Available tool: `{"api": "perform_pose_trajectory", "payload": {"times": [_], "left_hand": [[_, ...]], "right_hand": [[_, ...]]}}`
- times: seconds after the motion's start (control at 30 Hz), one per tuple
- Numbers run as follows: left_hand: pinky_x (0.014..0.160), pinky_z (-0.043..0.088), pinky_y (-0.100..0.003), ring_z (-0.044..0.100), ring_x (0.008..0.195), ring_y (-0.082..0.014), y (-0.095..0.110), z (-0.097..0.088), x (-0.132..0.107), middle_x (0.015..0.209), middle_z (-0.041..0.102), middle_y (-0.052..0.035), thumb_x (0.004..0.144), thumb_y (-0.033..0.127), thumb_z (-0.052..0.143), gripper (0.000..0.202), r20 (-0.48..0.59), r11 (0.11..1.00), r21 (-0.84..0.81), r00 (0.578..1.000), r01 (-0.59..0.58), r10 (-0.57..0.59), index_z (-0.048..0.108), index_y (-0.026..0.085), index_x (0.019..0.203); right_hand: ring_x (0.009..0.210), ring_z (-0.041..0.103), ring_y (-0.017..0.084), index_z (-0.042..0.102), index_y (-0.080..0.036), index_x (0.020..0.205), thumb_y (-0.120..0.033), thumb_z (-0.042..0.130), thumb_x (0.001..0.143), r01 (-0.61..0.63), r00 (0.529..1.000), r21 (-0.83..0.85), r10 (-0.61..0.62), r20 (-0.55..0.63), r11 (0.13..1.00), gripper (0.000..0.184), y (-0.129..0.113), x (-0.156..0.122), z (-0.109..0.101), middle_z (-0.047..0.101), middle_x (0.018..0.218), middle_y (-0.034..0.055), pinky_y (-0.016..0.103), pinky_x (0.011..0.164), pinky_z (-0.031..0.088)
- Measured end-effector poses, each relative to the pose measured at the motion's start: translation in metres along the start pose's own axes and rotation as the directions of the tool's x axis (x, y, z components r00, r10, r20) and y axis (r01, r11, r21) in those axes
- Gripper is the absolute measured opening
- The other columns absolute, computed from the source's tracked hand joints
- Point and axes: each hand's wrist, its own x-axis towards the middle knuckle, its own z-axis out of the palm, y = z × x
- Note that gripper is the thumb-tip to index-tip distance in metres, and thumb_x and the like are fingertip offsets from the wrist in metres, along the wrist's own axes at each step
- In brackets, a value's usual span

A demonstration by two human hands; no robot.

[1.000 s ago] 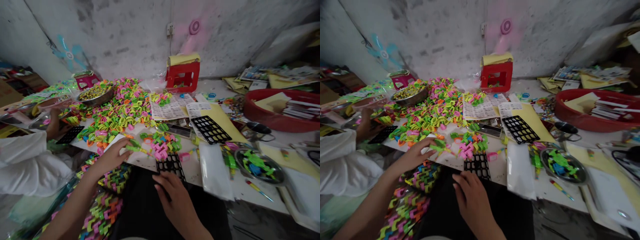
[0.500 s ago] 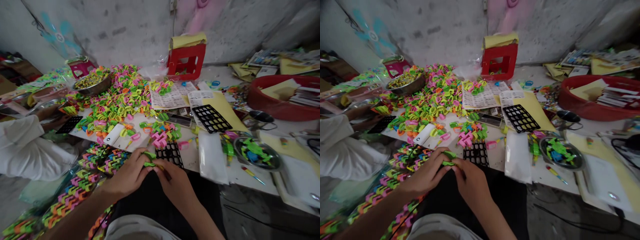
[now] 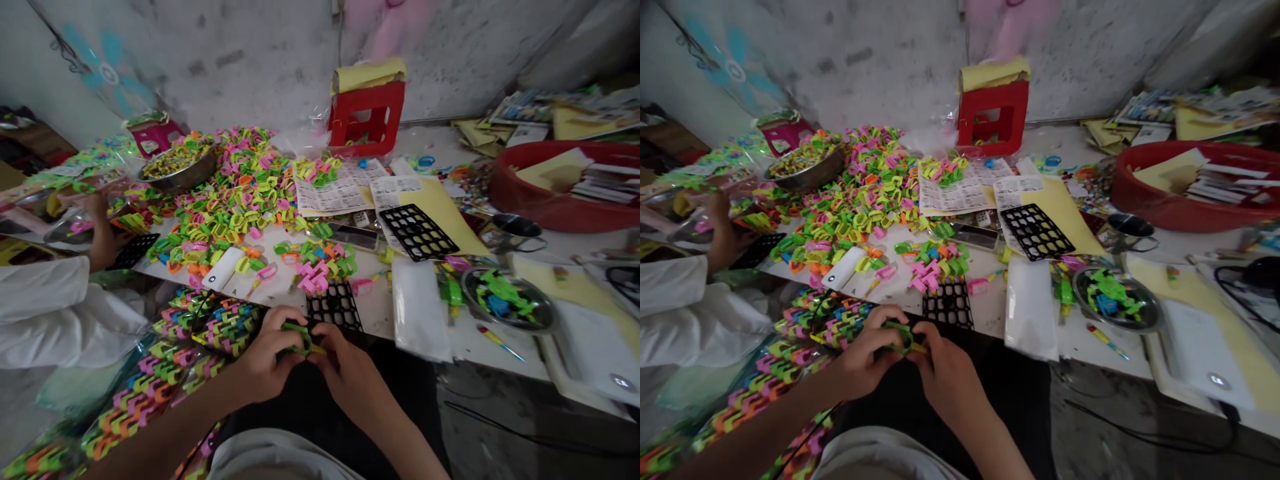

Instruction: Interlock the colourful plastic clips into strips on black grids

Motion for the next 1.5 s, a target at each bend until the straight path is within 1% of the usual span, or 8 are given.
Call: {"api": "perform_pose_trajectory", "payload": {"times": [0.2,0.3,0.47,0.6,0.87,1.23,1.37,1.5], "left_hand": [[0.104,0.039,-0.042,0.045,0.118,-0.0235,0.008,0.005,-0.005,0.118,0.054,-0.0066,0.080,0.013,0.060,0.009,0.274,0.997,0.021,0.960,-0.075,0.066,0.059,0.021,0.083],[0.104,0.039,-0.042,0.045,0.120,-0.0237,0.011,0.003,0.008,0.126,0.051,-0.0091,0.086,0.026,0.060,0.020,0.206,0.994,0.066,0.976,-0.088,0.073,0.058,0.021,0.105],[0.105,0.036,-0.044,0.043,0.124,-0.0239,-0.008,-0.004,0.060,0.131,0.050,-0.0085,0.092,0.023,0.050,0.035,-0.066,0.972,0.219,0.992,-0.087,0.104,0.049,0.025,0.127],[0.099,0.041,-0.043,0.050,0.116,-0.0237,-0.030,0.004,0.091,0.124,0.056,-0.0067,0.092,0.022,0.050,0.031,0.002,0.940,0.314,0.990,-0.137,0.143,0.054,0.024,0.123],[0.093,0.046,-0.037,0.053,0.105,-0.0208,-0.037,0.015,0.093,0.112,0.058,-0.0057,0.091,0.020,0.051,0.017,-0.013,0.937,0.329,0.992,-0.117,0.128,0.060,0.019,0.106],[0.090,0.047,-0.040,0.053,0.101,-0.0230,-0.035,0.019,0.096,0.106,0.061,-0.0062,0.085,0.019,0.057,0.012,-0.139,0.930,0.365,0.986,-0.031,0.088,0.064,0.019,0.096],[0.089,0.046,-0.041,0.052,0.101,-0.0240,-0.031,0.016,0.096,0.108,0.061,-0.0063,0.085,0.019,0.057,0.018,-0.101,0.920,0.392,0.993,-0.017,0.062,0.064,0.020,0.102],[0.098,0.042,-0.041,0.050,0.111,-0.0235,-0.030,0.012,0.089,0.117,0.059,-0.0061,0.086,0.022,0.058,0.026,-0.024,0.943,0.322,0.995,-0.080,0.093,0.059,0.021,0.112]], "right_hand": [[0.077,0.062,0.021,0.062,-0.021,0.075,-0.020,0.068,0.078,0.063,0.995,-0.396,-0.027,0.096,0.916,0.007,0.012,-0.026,0.009,0.066,0.079,0.0036,0.030,0.066,0.044],[0.070,0.061,0.019,0.064,-0.020,0.075,-0.020,0.067,0.077,-0.029,0.999,-0.398,0.039,0.018,0.917,0.003,0.026,-0.021,-0.002,0.066,0.076,0.0032,0.028,0.059,0.042],[0.063,0.062,0.018,0.067,-0.020,0.082,-0.043,0.059,0.082,-0.182,0.962,0.084,0.195,-0.192,0.980,0.024,0.061,0.030,-0.026,0.069,0.070,0.0017,0.028,0.059,0.046],[0.082,0.068,0.022,0.070,-0.020,0.089,-0.044,0.063,0.076,-0.120,0.947,0.287,0.196,-0.254,0.950,0.028,0.086,0.077,-0.018,0.074,0.087,0.0043,0.032,0.074,0.050],[0.081,0.068,0.022,0.070,-0.021,0.085,-0.039,0.063,0.076,-0.036,0.956,0.249,0.106,-0.274,0.968,0.022,0.107,0.091,-0.002,0.074,0.087,0.0055,0.035,0.075,0.052],[0.084,0.068,0.021,0.069,-0.021,0.089,-0.041,0.060,0.078,-0.120,0.939,0.300,0.206,-0.275,0.946,0.025,0.107,0.088,-0.005,0.073,0.090,0.0053,0.033,0.077,0.053],[0.081,0.068,0.021,0.068,-0.021,0.085,-0.034,0.054,0.083,-0.071,0.947,0.124,0.106,-0.303,0.990,0.020,0.103,0.089,0.002,0.073,0.086,0.0064,0.032,0.074,0.052],[0.087,0.068,0.022,0.070,-0.018,0.092,-0.023,0.051,0.085,-0.085,0.978,-0.118,0.060,-0.198,0.989,0.020,0.093,0.094,0.004,0.073,0.091,0.0097,0.031,0.075,0.050]]}}
